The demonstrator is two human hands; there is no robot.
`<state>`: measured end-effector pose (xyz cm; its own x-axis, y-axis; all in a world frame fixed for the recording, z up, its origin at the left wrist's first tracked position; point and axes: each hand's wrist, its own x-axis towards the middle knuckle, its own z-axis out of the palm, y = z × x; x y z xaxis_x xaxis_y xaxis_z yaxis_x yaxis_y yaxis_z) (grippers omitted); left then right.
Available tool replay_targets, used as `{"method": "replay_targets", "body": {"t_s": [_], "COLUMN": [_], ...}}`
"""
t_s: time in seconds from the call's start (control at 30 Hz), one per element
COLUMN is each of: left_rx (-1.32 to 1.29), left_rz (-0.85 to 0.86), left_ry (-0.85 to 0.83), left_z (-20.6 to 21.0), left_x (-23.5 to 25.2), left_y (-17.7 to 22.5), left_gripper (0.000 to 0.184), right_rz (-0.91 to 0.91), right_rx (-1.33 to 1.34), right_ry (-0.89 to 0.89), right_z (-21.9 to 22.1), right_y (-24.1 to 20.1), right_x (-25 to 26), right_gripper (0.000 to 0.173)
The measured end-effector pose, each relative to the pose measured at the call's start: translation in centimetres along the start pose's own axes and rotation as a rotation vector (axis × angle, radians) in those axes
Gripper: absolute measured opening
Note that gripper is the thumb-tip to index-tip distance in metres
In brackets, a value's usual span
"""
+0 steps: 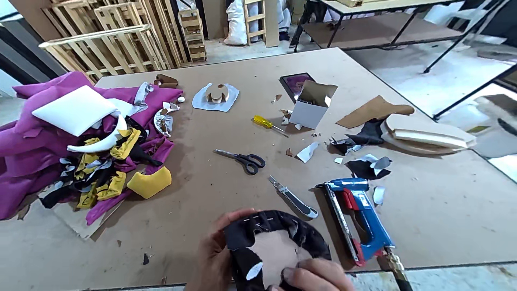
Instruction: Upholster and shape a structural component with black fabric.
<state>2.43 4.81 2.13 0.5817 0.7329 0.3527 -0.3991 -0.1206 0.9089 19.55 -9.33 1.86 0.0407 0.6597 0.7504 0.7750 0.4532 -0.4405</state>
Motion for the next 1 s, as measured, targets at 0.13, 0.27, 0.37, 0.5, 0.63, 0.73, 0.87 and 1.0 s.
{"method": "replay_targets", "body": {"t_s": [0.13,0.27,0.37,0.5,0.63,0.73,0.87,1.0], "left_rx": [0.461,0.327,-0.053,-0.17,-0.184,-0.341,-0.461,-0.259], "left_rz": [0.083,-0.198,-0.53,-0.633,-0.619,-0.656,-0.618,-0.519], "left_ry": [-0.182,-0.381,-0.373,-0.227,0.075,0.011,-0.083,0.106], "left_z": [-2.3,-1.5,-1.0,0.4,1.8,2.6,3.0,4.5], "left_x": [0.7,2.1,2.9,3.0,2.9,2.3,1.5,1.9], "left_y": [2.4,4.6,4.6,4.3,3.1,2.6,2.3,2.3], "left_gripper": [0.046,0.059,0.045,0.011,0.013,0.018,0.029,0.013], "right_rz": [0.333,0.725,0.749,0.828,0.908,0.842,0.732,0.705], "right_rx": [0.419,0.942,1.004,1.011,1.052,0.988,0.912,0.769], "right_ry": [-0.004,0.062,0.078,0.092,0.171,0.194,0.225,0.195], "right_z": [-0.4,-0.2,0.4,0.9,1.2,1.5,1.4,1.7], "right_y": [1.6,2.2,2.4,2.6,3.3,3.2,3.7,4.6], "right_x": [0.3,-0.2,-0.6,-0.3,-0.4,-0.3,-0.5,-0.4], "right_gripper": [0.022,0.033,0.036,0.037,0.038,0.037,0.031,0.036]}}
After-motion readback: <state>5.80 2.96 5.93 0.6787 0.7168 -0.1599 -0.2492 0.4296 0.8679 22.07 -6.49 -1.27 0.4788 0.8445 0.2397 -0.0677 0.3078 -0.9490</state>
